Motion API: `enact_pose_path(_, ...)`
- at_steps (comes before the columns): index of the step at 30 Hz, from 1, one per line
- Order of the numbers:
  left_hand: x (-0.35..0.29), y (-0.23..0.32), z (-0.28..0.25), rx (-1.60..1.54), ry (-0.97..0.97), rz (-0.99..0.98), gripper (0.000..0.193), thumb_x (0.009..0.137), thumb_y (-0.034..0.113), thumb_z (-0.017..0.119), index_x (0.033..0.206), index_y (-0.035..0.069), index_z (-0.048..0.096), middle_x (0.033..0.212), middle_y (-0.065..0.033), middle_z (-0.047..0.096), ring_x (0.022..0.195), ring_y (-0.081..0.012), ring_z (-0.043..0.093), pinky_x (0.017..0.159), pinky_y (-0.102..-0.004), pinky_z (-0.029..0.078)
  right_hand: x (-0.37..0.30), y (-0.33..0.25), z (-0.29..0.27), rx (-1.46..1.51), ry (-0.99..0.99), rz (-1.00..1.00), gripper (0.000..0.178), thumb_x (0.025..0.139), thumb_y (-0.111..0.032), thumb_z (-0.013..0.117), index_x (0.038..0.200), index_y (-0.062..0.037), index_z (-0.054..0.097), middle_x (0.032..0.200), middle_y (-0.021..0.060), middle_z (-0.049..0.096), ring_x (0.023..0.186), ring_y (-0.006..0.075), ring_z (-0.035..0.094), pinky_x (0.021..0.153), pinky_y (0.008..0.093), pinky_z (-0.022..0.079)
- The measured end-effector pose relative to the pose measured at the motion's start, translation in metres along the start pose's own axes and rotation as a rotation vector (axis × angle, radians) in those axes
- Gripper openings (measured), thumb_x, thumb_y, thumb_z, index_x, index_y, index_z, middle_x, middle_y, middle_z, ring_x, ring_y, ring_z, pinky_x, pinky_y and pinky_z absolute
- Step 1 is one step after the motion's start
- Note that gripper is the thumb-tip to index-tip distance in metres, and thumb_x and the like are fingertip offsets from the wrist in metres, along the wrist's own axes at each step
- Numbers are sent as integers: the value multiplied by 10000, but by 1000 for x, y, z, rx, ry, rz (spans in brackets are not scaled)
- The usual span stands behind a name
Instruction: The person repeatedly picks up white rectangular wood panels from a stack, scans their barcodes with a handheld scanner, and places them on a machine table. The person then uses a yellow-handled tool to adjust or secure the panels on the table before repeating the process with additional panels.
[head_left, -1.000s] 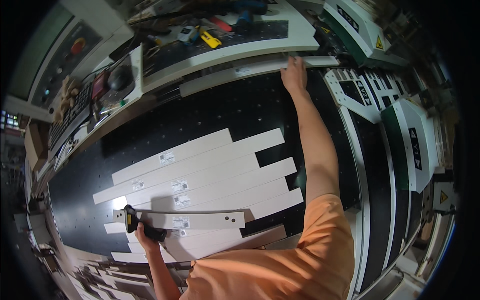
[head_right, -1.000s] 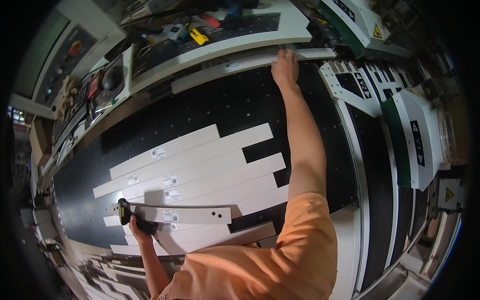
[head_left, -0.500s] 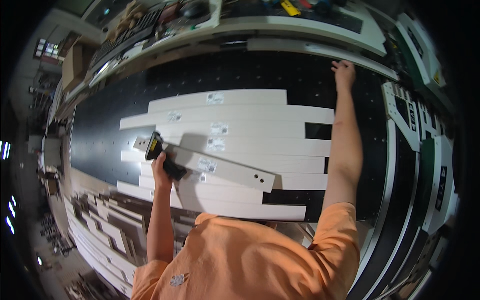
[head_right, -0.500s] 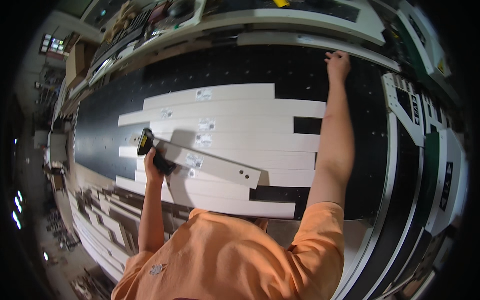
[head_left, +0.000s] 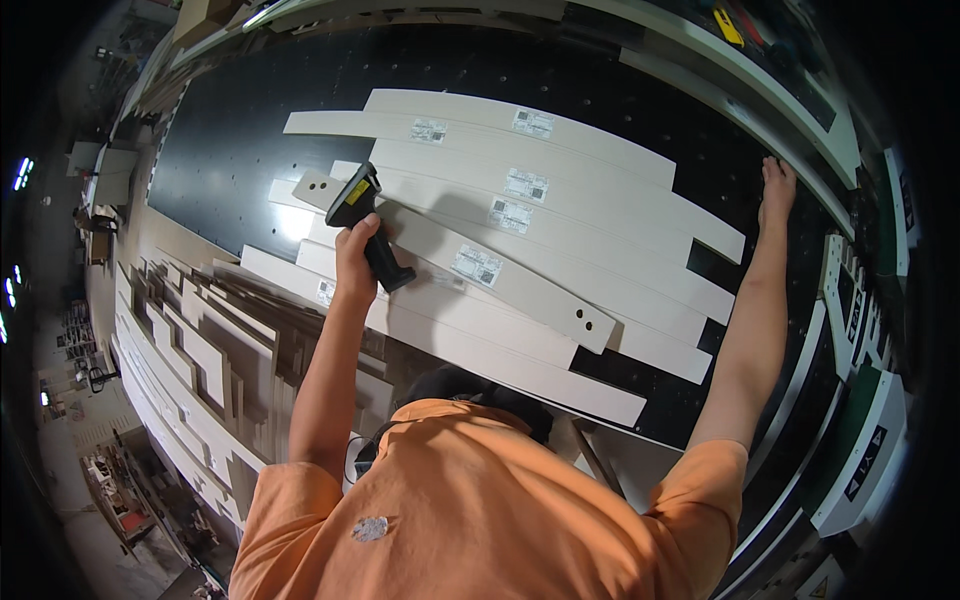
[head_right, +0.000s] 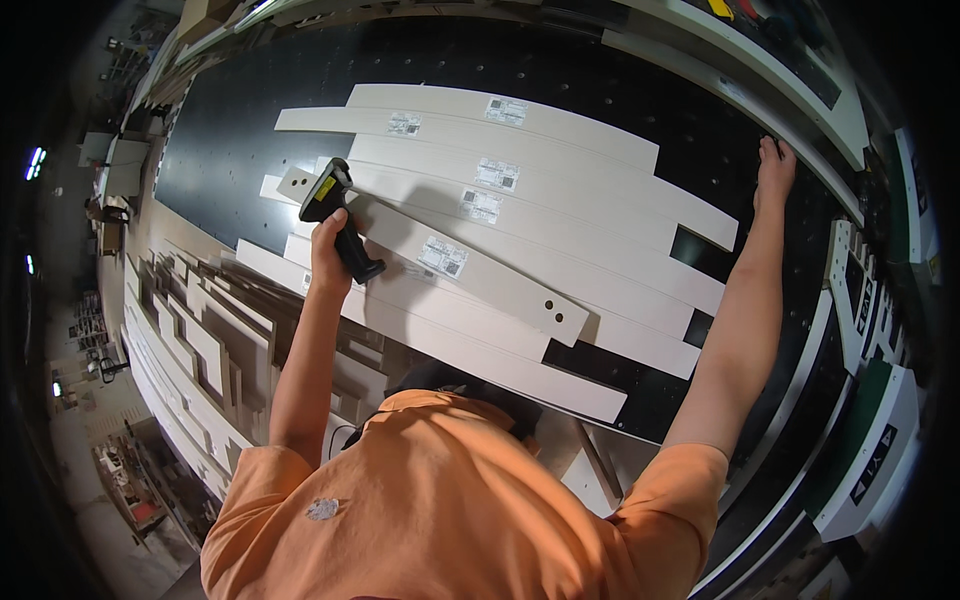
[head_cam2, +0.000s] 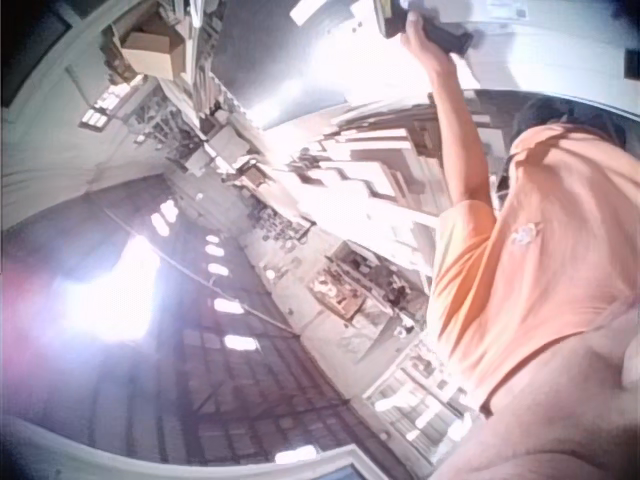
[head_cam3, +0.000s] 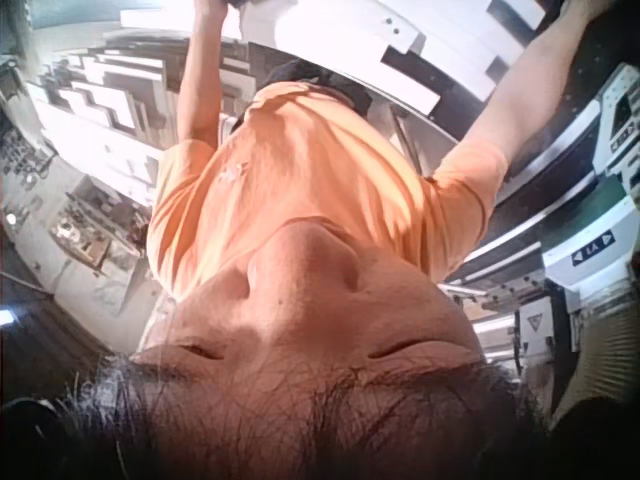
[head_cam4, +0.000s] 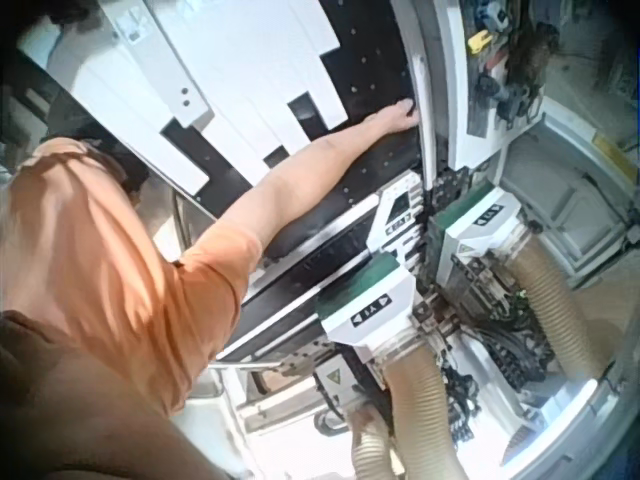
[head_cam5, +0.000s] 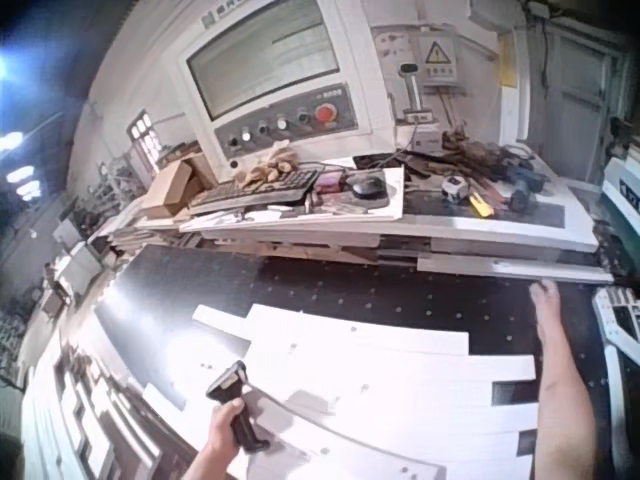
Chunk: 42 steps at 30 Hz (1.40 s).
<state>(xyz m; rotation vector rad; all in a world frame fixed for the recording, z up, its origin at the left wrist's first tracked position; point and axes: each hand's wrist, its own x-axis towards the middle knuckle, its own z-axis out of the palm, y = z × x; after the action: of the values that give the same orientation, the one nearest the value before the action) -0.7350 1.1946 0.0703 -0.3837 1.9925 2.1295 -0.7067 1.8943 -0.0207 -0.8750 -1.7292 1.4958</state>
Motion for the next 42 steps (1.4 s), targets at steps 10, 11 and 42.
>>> enact_pose_path(10,-148,51,-124,-235,311,347,379,825,214,685,1125,1,593,861,-92,641,781,-160,605,696,-298,494,-311,-198,93,-397,-1121,-297,606,944,-217,671,1480,-58,435,1456,150,530,1273,255,568,1075,349,434)
enact_pose_path(11,-172,54,-138,-289,368,389,370,820,190,692,1120,-6,601,865,-98,649,790,-164,615,699,-299,503,-349,-217,105,-340,-1304,-369,636,902,-184,706,1467,-56,443,1432,140,548,1217,247,603,1042,342,458)
enact_pose_path(42,-964,-269,-400,-748,2027,643,254,879,276,702,925,28,671,829,-39,643,766,-110,605,686,-262,493,-1231,-265,34,-576,-3101,-843,303,982,-280,638,1099,0,639,736,69,616,662,143,570,612,308,464)
